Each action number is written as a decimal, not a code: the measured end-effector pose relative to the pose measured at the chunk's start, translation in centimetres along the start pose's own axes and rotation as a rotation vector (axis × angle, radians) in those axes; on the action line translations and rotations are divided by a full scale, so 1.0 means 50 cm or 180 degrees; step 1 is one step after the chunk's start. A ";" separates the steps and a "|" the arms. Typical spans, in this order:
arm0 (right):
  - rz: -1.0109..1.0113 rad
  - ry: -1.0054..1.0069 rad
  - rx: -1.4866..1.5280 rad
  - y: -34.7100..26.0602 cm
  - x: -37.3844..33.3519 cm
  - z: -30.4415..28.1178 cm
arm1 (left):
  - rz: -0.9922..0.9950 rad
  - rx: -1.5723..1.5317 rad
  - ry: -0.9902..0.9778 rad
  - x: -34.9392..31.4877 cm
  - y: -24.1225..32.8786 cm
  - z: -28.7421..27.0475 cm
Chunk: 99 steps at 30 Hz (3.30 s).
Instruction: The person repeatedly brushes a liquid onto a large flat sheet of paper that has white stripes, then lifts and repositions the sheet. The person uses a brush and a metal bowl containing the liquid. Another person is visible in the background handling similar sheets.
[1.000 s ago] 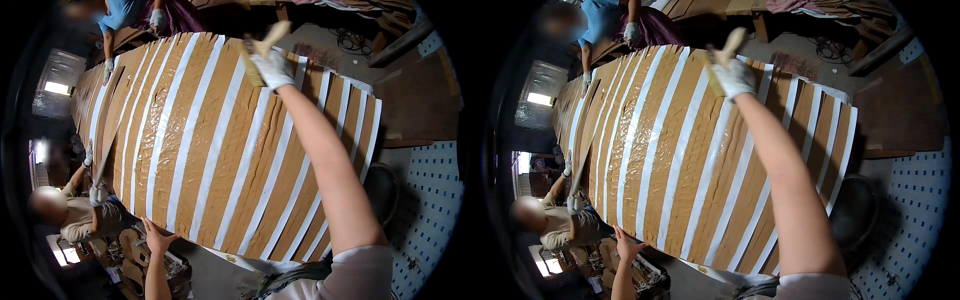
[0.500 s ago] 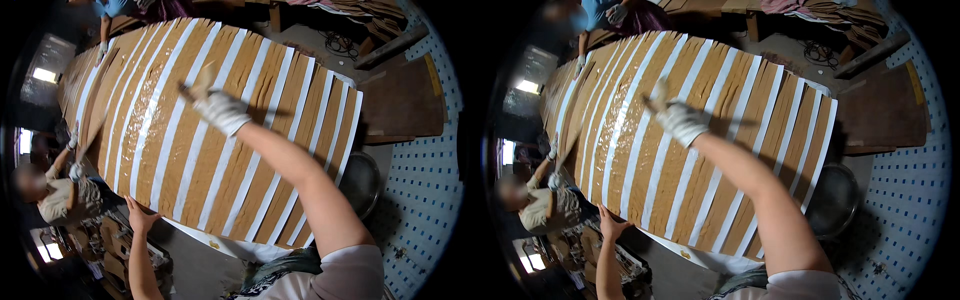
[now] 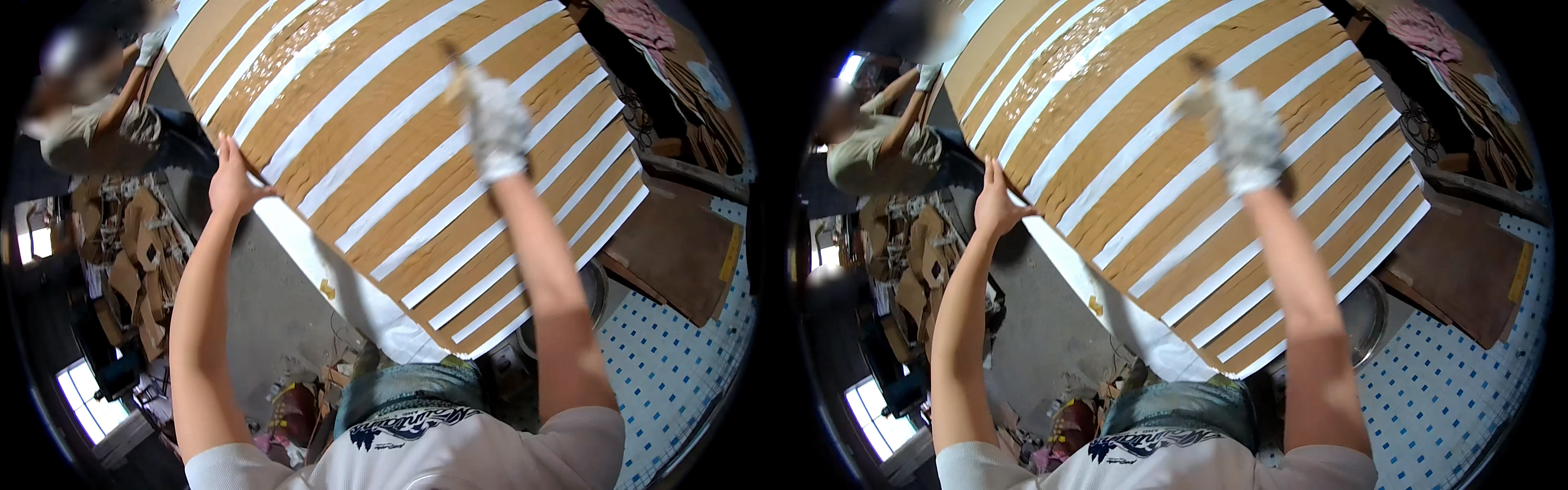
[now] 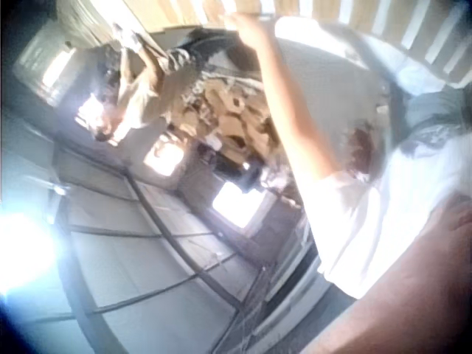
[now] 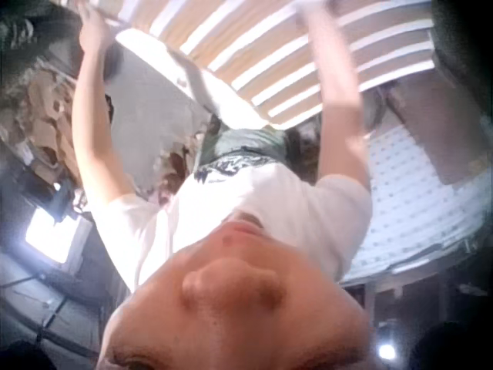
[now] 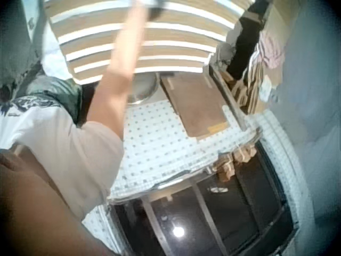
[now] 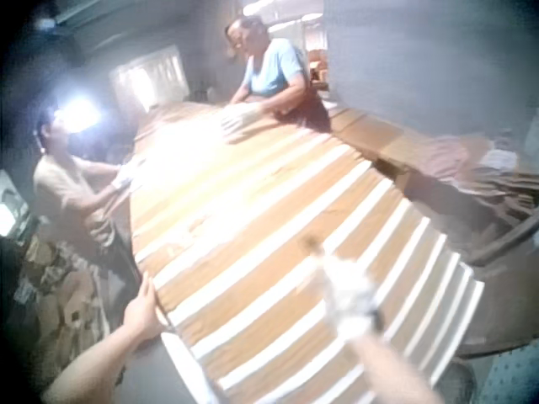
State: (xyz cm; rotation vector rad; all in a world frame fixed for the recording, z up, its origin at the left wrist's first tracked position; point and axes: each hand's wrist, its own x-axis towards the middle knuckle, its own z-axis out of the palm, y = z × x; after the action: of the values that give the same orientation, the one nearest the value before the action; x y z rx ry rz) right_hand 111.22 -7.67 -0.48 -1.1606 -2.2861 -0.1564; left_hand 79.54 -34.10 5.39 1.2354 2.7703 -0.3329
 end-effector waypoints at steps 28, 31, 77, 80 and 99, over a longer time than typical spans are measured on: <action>0.1894 -0.0206 0.1761 0.003 -0.452 -0.150 | 0.0811 -0.0833 0.1550 -0.141 -0.003 0.108; 0.2382 -0.0455 0.1152 0.005 -0.502 -0.161 | 0.1348 -0.1214 0.1561 -0.265 0.088 0.150; 0.4261 -0.0842 0.1687 0.606 -1.135 -0.208 | 0.0577 0.0817 -0.0358 -0.270 0.167 0.198; 0.4503 -0.0498 0.2295 0.609 -1.122 -0.234 | 0.0522 0.0955 -0.0429 -0.292 0.192 0.183; 0.7325 -0.1080 0.2989 0.645 -1.240 -0.449 | 0.0822 0.1272 -0.0091 -0.269 0.137 0.207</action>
State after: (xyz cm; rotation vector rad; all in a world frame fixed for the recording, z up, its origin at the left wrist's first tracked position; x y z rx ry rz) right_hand 174.67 -39.31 -19.49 -2.2176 0.1552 1.6574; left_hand 93.57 -41.81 -3.49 1.6321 2.5520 -0.9019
